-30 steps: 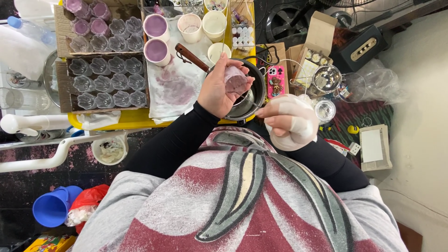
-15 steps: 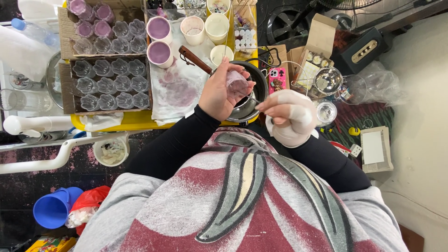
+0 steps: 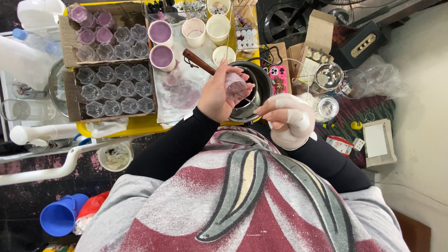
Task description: Inserting a wick into a small purple container and adjusting it with a metal tool.
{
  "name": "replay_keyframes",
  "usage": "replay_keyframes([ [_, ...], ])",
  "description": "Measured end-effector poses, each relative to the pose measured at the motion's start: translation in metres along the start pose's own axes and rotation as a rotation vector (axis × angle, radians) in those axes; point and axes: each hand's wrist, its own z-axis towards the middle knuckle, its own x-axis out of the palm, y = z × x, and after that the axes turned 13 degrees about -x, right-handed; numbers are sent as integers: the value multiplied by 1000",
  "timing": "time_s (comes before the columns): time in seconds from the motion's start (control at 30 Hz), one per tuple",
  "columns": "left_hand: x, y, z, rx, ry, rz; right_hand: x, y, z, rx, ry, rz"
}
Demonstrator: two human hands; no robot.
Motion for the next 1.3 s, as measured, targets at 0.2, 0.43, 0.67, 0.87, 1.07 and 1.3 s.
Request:
replay_keyframes([
  [0.2,-1,-3,-2,-5,8,64,13,7,-13,120,-208,111],
  [0.43,1,-11,-1,-25,20,134,10,12,-8,81,-187,48],
  [0.67,-19,-27,12,156,90,146,4,12,-11,98,-191,-58],
  [0.87,-24,-49,-15,102,118,65,21,-10,-18,404,-137,-190],
  [1.07,-36,-59,-46,41,194,46,22,-34,-43,687,-406,61],
  [1.3,-51,-63,-59,34,181,36,18,-37,-33,760,-341,126],
])
